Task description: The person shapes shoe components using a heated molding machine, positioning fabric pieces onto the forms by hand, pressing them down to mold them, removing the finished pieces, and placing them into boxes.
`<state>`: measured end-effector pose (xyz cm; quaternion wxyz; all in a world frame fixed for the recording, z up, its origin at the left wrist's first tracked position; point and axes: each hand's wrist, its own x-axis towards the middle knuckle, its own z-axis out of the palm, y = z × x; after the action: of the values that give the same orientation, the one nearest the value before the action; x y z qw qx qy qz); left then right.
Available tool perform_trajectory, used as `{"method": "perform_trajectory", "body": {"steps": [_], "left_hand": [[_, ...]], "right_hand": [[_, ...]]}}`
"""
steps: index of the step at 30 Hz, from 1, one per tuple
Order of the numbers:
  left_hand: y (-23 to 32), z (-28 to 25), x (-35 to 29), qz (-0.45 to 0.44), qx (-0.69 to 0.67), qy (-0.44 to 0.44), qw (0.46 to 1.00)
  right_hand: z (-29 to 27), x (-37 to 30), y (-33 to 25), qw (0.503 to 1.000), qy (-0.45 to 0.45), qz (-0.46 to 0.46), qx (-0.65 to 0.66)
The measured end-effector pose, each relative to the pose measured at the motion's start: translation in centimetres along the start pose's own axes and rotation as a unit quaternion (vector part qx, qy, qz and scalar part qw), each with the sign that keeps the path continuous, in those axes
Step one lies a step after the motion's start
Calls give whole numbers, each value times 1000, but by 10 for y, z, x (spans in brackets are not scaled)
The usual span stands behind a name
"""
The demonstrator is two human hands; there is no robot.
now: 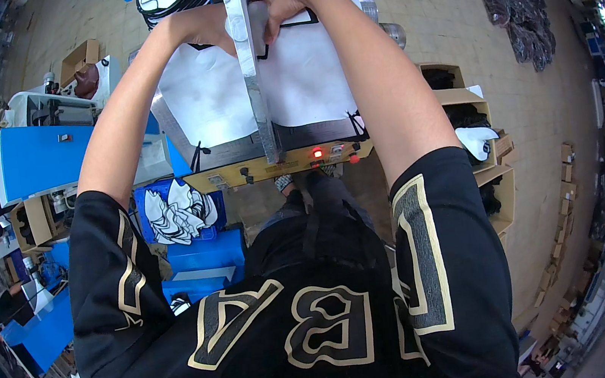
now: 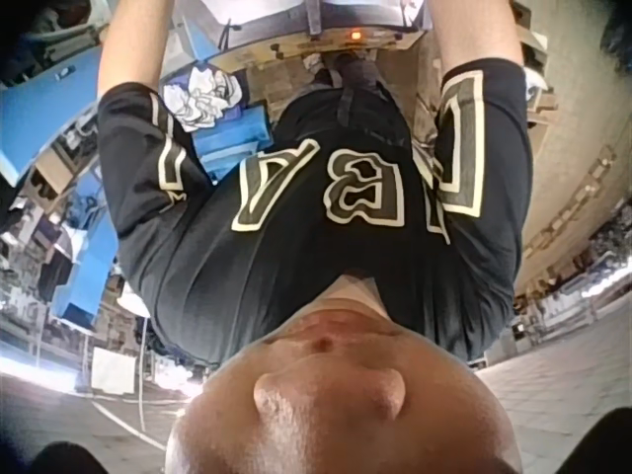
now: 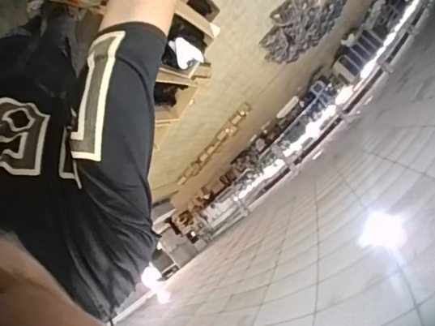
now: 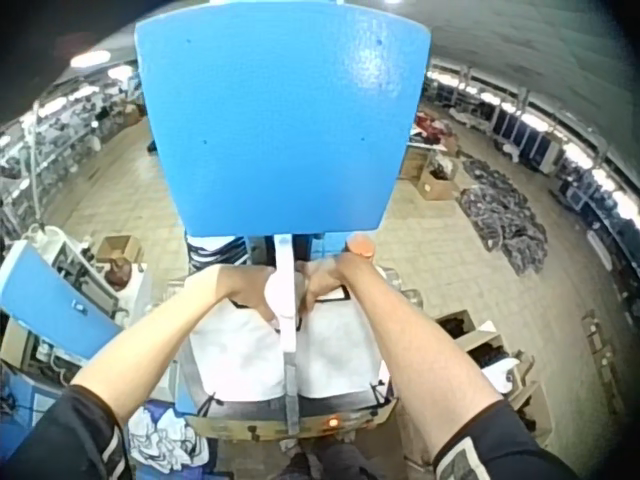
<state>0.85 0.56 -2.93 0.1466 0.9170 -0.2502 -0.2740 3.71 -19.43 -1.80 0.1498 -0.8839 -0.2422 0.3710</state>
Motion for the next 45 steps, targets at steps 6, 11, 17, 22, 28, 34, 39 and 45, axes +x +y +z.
{"method": "perform_trajectory", "body": {"steps": [6, 11, 17, 22, 28, 34, 39, 45], "left_hand": [[-21, 15, -10, 44, -38, 160, 985], [12, 34, -16, -39, 118, 347, 930], [19, 59, -4, -62, 200, 463, 861], [7, 66, 0, 21, 188, 599, 778], [9, 66, 0, 24, 156, 606, 779], [10, 65, -3, 14, 157, 594, 789], [7, 70, -5, 14, 143, 611, 778], [12, 74, -7, 46, 125, 632, 763]], "right_hand": [[29, -19, 16, 983, 161, -83, 8], [48, -24, 5, 917, 390, -33, -72], [64, -21, -14, 861, 455, 13, -225], [77, -12, -7, 816, 554, -39, -158], [83, -3, 1, 781, 607, -51, -136], [83, 0, 1, 781, 609, -47, -128], [86, 1, 5, 760, 633, -64, -130], [90, -1, 0, 755, 640, -59, -128]]}}
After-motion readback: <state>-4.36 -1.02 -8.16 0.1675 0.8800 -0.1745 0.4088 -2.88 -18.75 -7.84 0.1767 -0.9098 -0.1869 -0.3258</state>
